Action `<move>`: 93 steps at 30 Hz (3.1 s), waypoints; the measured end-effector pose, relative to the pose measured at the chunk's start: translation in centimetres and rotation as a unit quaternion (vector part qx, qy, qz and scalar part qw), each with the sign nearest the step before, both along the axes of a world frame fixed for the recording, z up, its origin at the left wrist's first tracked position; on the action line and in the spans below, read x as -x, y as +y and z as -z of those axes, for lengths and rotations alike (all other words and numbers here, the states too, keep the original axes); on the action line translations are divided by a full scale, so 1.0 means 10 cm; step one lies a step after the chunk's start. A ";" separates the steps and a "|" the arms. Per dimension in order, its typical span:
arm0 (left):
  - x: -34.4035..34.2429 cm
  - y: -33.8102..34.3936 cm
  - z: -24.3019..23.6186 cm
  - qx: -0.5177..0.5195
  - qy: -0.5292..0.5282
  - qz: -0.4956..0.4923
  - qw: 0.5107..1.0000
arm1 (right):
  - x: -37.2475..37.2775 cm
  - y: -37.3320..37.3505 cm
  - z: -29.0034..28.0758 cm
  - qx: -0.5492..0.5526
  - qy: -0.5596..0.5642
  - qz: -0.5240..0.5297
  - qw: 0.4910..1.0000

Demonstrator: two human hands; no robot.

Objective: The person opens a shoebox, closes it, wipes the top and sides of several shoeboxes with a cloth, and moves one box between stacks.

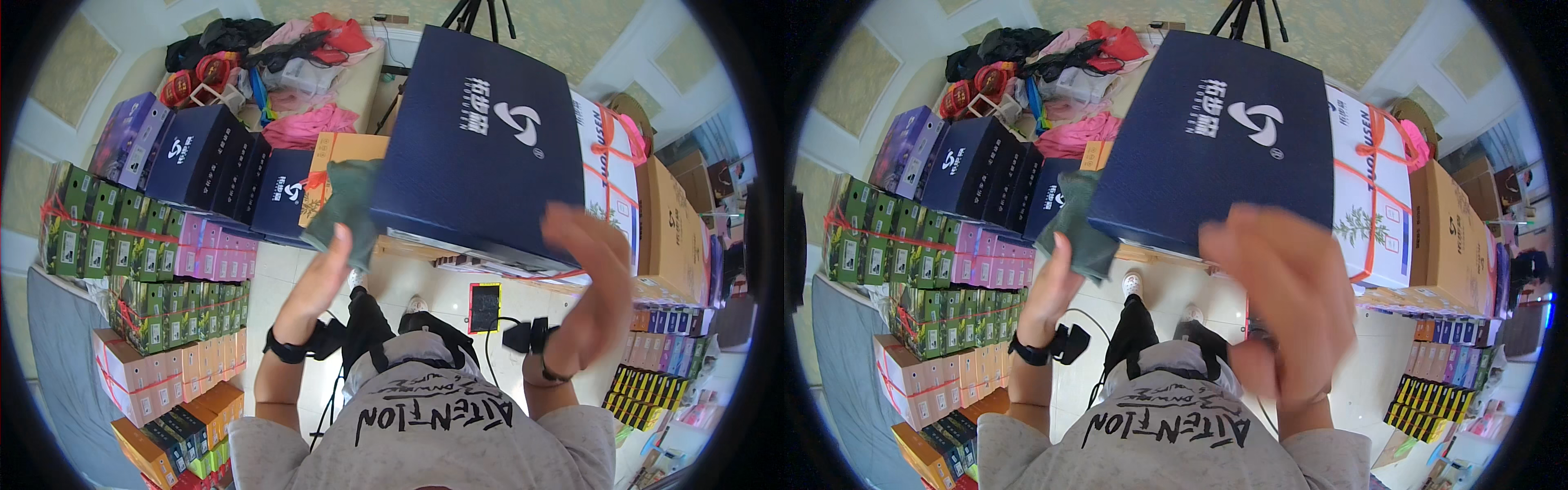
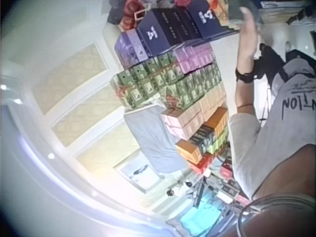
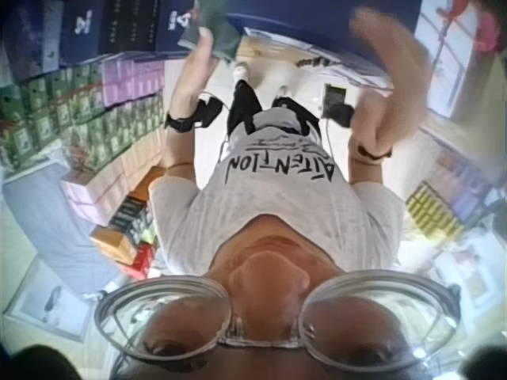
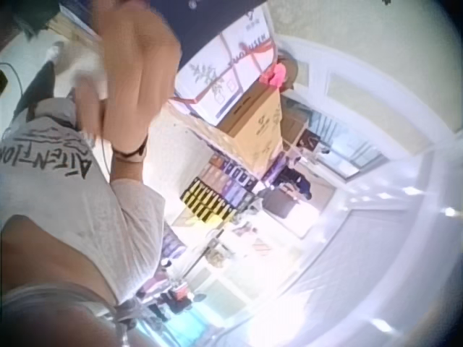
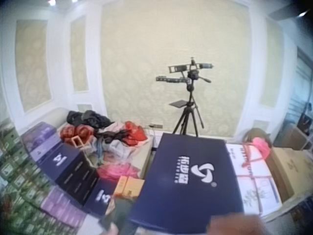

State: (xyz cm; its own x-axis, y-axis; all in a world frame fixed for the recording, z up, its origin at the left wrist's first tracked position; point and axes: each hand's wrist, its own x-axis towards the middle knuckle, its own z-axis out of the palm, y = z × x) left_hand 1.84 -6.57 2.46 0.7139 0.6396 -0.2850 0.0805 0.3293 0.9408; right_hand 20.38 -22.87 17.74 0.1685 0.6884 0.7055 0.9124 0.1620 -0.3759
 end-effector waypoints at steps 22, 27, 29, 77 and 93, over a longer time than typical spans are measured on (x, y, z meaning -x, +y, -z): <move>-2.46 2.24 -0.04 0.112 -0.217 0.172 0.954 | -0.02 0.63 0.63 0.002 0.086 0.212 0.973; -2.88 2.58 -0.38 0.125 -0.188 0.325 0.918 | 0.01 0.67 0.62 -0.005 0.079 0.233 0.969; -2.97 2.59 -0.61 0.035 -0.191 0.391 0.900 | 0.02 0.69 0.62 -0.010 0.068 0.244 0.967; 3.13 1.98 4.29 0.371 -0.169 -0.374 0.833 | 2.02 2.12 2.89 0.337 0.296 -0.053 0.892; 3.99 1.80 5.14 0.514 -0.037 -0.452 0.728 | 2.89 3.47 6.68 0.095 0.908 0.149 0.380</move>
State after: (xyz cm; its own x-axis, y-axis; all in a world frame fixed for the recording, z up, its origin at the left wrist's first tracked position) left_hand -38.10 11.46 -48.91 0.1705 0.3336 -0.9272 -0.6442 0.7497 0.1514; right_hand -8.51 11.84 -49.09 0.3497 0.4569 -0.8179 -0.9120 -0.0337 -0.4087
